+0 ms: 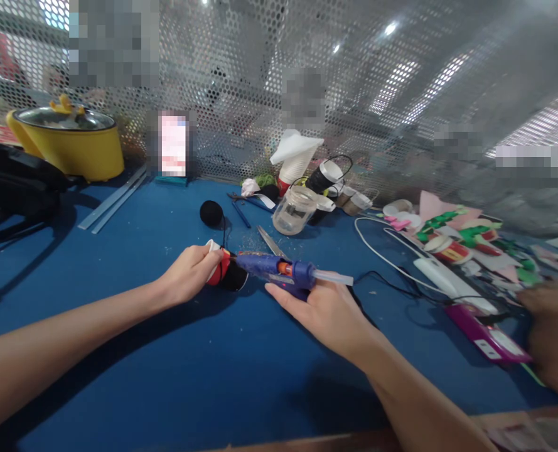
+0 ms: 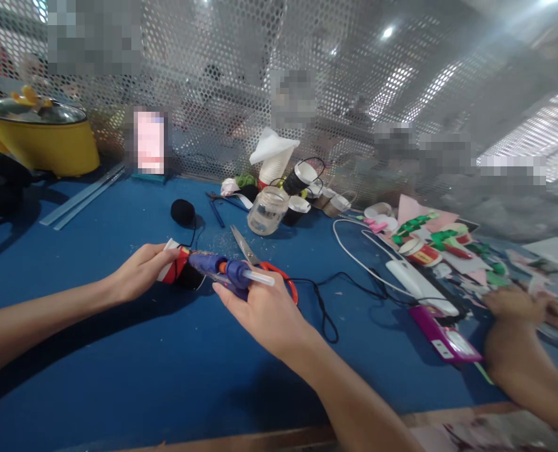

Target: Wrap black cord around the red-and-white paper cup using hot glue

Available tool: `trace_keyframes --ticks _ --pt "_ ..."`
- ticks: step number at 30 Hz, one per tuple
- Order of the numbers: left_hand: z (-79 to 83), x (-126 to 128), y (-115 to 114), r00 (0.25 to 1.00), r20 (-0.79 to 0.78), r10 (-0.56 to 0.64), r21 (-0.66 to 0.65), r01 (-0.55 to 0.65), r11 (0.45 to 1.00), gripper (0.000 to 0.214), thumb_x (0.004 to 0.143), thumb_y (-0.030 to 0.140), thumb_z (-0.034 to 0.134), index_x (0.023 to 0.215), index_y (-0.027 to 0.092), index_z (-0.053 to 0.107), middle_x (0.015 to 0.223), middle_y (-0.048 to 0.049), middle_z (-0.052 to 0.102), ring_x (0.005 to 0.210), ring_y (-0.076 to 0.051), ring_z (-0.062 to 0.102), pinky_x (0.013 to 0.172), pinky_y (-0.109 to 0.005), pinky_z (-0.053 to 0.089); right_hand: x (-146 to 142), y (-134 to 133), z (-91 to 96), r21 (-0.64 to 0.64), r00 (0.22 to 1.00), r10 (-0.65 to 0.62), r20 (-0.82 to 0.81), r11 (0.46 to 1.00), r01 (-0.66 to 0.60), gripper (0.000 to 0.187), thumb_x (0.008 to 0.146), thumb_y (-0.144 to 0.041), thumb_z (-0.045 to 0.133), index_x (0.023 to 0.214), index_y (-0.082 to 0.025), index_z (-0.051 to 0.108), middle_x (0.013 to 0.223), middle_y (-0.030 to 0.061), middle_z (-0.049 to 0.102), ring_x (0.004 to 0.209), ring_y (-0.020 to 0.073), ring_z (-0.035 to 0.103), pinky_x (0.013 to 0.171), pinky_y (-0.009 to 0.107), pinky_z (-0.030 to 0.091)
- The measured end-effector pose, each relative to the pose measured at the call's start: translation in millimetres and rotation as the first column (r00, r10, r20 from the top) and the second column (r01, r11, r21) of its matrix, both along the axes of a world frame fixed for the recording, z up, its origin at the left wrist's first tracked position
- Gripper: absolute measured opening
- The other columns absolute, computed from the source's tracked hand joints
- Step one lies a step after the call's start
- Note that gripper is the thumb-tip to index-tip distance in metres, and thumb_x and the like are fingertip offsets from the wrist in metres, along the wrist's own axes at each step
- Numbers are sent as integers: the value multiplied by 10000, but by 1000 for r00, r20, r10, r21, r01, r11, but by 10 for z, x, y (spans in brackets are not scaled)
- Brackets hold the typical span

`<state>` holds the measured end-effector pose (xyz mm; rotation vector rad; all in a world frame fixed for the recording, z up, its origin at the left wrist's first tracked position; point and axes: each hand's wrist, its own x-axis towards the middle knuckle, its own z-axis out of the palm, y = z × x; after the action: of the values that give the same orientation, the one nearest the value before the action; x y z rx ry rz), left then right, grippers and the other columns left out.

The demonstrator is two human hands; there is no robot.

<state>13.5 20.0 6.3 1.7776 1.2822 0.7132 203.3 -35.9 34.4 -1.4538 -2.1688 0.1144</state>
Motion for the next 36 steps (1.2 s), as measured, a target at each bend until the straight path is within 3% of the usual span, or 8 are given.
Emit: trace_keyframes --ticks 7,14,22,27,36 --pt "27 2 -11 1000 -8 1 -7 -1 1000 338 765 364 263 514 161 362 454 43 307 451 -83 280 441 -218 227 -10 18 21 40 999 -2 49 999 0 217 722 -302 482 797 -148 616 692 42 641 652 182 594 616 248 453" --pt "-18 -15 -2 1000 -21 15 -2 -15 1000 315 756 373 277 536 166 367 470 45 285 447 -85 259 428 -221 216 17 -29 23 -72 1000 -9 4 997 10 228 719 -328 489 842 -169 597 730 24 642 658 164 591 580 231 460" --pt "22 -11 -32 999 -26 -37 30 38 999 361 768 370 252 477 169 325 450 40 306 459 -87 291 441 -216 232 1 40 26 -23 1000 -12 14 1000 12 230 728 -318 479 864 -173 596 752 32 643 690 172 589 627 244 451" --pt "-3 -10 -18 1000 -17 -8 19 8 1000 352 755 377 267 485 169 353 455 42 305 447 -89 284 434 -220 235 7 -12 32 -87 999 -48 17 995 49 242 713 -352 484 817 -168 603 707 36 639 653 184 588 591 265 458" --pt "1 1 -4 1000 10 22 -1 -22 1000 329 743 377 286 518 160 390 458 46 306 441 -84 273 426 -217 232 -3 -65 3 -83 1000 12 -25 996 -14 179 703 -327 502 698 -167 584 662 30 624 602 154 577 569 235 452"
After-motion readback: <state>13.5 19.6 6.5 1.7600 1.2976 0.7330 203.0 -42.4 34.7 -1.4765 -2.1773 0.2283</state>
